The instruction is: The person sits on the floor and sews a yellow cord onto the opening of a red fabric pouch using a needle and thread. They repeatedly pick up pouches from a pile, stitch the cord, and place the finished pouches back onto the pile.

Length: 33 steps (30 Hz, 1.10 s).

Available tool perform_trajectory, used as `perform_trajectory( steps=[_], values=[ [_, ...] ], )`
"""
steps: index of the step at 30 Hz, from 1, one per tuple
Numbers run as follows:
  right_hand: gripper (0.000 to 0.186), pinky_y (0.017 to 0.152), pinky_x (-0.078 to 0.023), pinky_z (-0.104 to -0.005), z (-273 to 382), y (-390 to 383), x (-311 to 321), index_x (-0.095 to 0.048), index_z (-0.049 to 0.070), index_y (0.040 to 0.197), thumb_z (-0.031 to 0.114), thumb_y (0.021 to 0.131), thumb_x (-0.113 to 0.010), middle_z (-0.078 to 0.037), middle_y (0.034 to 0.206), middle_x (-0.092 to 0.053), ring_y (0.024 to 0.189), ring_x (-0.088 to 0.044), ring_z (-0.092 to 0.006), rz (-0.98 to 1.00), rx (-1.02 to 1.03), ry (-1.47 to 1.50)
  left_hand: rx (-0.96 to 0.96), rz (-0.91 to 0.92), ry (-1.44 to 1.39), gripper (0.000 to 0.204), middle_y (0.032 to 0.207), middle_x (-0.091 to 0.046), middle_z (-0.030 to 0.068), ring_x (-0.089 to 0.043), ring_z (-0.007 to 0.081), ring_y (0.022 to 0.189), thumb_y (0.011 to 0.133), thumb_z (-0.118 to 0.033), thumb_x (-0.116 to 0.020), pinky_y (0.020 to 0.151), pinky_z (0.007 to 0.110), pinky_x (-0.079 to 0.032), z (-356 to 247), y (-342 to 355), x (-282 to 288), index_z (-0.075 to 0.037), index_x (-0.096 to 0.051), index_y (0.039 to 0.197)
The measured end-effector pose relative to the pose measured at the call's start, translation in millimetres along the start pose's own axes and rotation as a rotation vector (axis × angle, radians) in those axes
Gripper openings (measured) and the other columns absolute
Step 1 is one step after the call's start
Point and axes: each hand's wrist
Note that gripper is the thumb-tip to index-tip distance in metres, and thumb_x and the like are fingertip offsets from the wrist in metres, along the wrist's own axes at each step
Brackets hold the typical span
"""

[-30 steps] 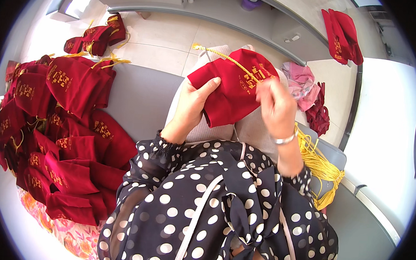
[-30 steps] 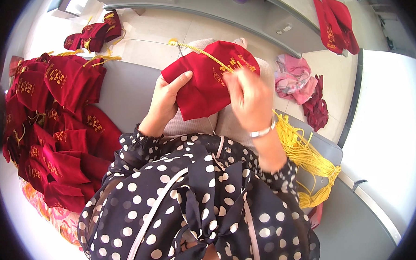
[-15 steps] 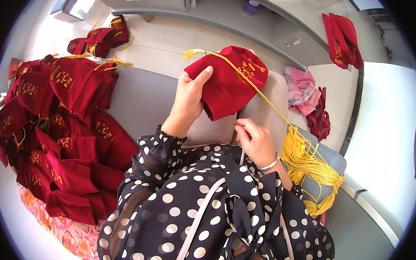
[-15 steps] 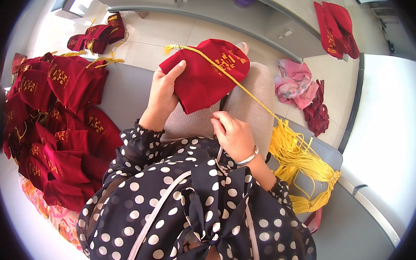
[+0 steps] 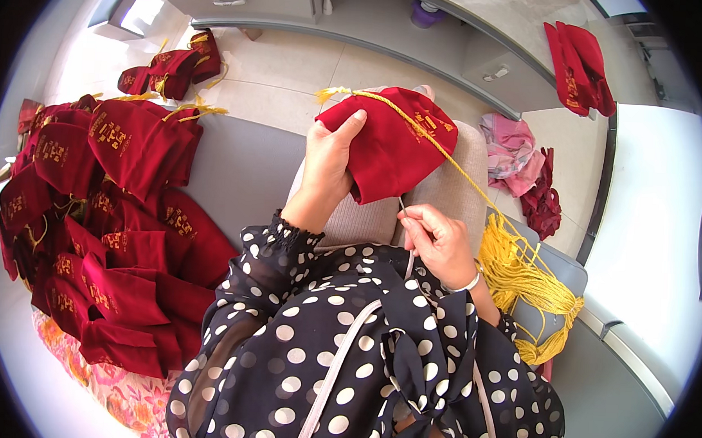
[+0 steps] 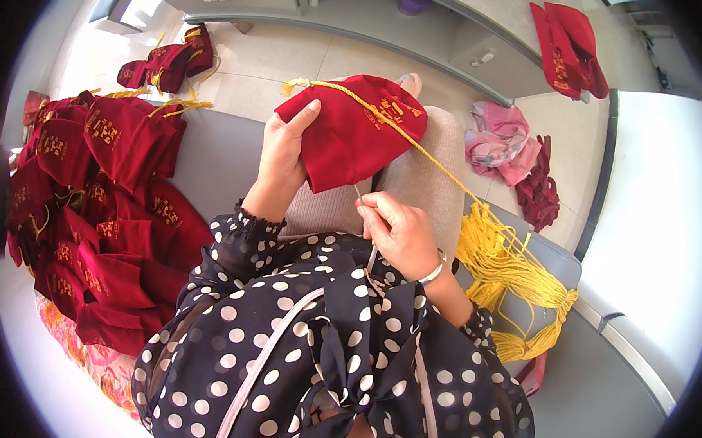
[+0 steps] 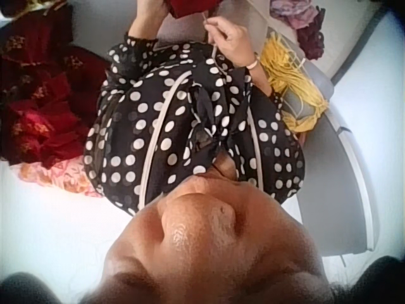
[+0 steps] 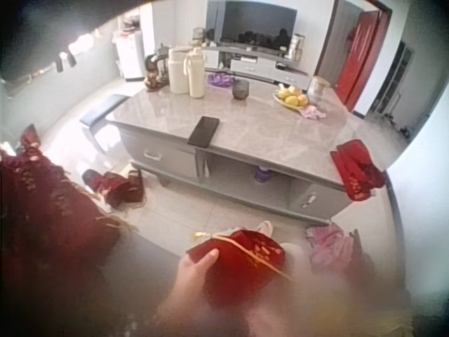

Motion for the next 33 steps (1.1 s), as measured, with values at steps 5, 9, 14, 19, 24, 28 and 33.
perform_trajectory(
  steps=[5,9,14,19,24,28,33],
  values=[
    [0.007,0.052,-0.048,-0.0279,-7.6,-14.1,-0.3,-0.059,0.004,0.093,0.008,0.089,-0.056,-0.007,0.066,-0.063,0.057,-0.064,-0.0165,0.010,0.049,-0.124,-0.053,-0.079,0.039,0.021,0.098,-0.065,0.0137,-0.066,0.0224,0.086,0.086,-0.006,-0.061,0.077,0.033,-0.055,-14.1,10.6,12.3,0.003,-0.058,0.105],
    [0.007,0.055,-0.049,-0.0318,-24.9,-28.6,10.7,-0.059,0.005,0.088,0.012,0.088,-0.057,-0.007,0.068,-0.064,0.060,-0.065,-0.0218,0.107,-0.008,-0.212,-0.148,-0.107,-0.001,0.021,0.101,-0.065,0.0132,-0.065,0.0238,0.089,0.085,-0.004,-0.061,0.081,0.035,-0.054,-33.2,28.3,24.9,0.002,-0.058,0.106],
    [0.019,0.065,-0.048,-0.0278,-31.7,-13.4,19.5,-0.054,0.003,0.107,0.017,0.093,-0.053,-0.006,0.082,-0.063,0.068,-0.061,-0.0144,0.056,-0.172,0.095,-0.051,-0.057,-0.120,0.033,0.113,-0.059,0.0119,-0.058,0.0245,0.105,0.084,-0.004,-0.065,0.090,0.039,-0.050,-35.2,30.4,26.0,-0.002,-0.052,0.114],
    [0.021,0.068,-0.047,-0.0277,-32.2,15.5,13.5,-0.059,0.002,0.109,0.014,0.094,-0.051,-0.010,0.089,-0.066,0.072,-0.061,-0.0170,-0.039,-0.041,0.010,-0.031,-0.075,-0.117,0.031,0.116,-0.057,0.0124,-0.057,0.0248,0.107,0.088,-0.005,-0.061,0.093,0.041,-0.048,-39.2,32.0,26.7,0.000,-0.051,0.117],
    [0.017,0.068,-0.048,-0.0274,-35.4,-3.7,39.5,-0.063,0.003,0.102,0.012,0.092,-0.053,-0.013,0.092,-0.068,0.075,-0.064,-0.0162,-0.098,-0.084,-0.174,-0.121,-0.108,-0.112,0.028,0.116,-0.058,0.0128,-0.057,0.0255,0.107,0.090,-0.007,-0.059,0.093,0.041,-0.048,-49.0,39.8,44.8,0.000,-0.052,0.116],
    [0.018,0.064,-0.045,-0.0233,-86.6,-35.4,92.1,-0.064,0.004,0.103,0.014,0.094,-0.052,-0.003,0.087,-0.067,0.068,-0.057,-0.0103,-0.318,-0.109,-0.247,-0.196,-0.146,-0.146,0.027,0.116,-0.058,0.0122,-0.058,0.0254,0.106,0.090,-0.007,-0.058,0.093,0.041,-0.048,-57.2,43.9,56.0,0.000,-0.053,0.116],
    [0.020,0.062,-0.037,-0.0204,-132.3,-72.8,155.5,-0.063,0.003,0.100,0.019,0.095,-0.050,0.004,0.084,-0.056,0.068,-0.043,-0.0049,-0.653,-0.231,-0.290,-0.230,-0.155,-0.149,0.027,0.115,-0.060,0.0119,-0.059,0.0246,0.105,0.091,-0.009,-0.058,0.093,0.041,-0.048,-59.9,45.6,60.8,0.000,-0.053,0.115]
  ],
)
Point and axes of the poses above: each hand's wrist, its own y-axis towards the middle knuckle, its own x-axis out of the back of the hand, z = x × y
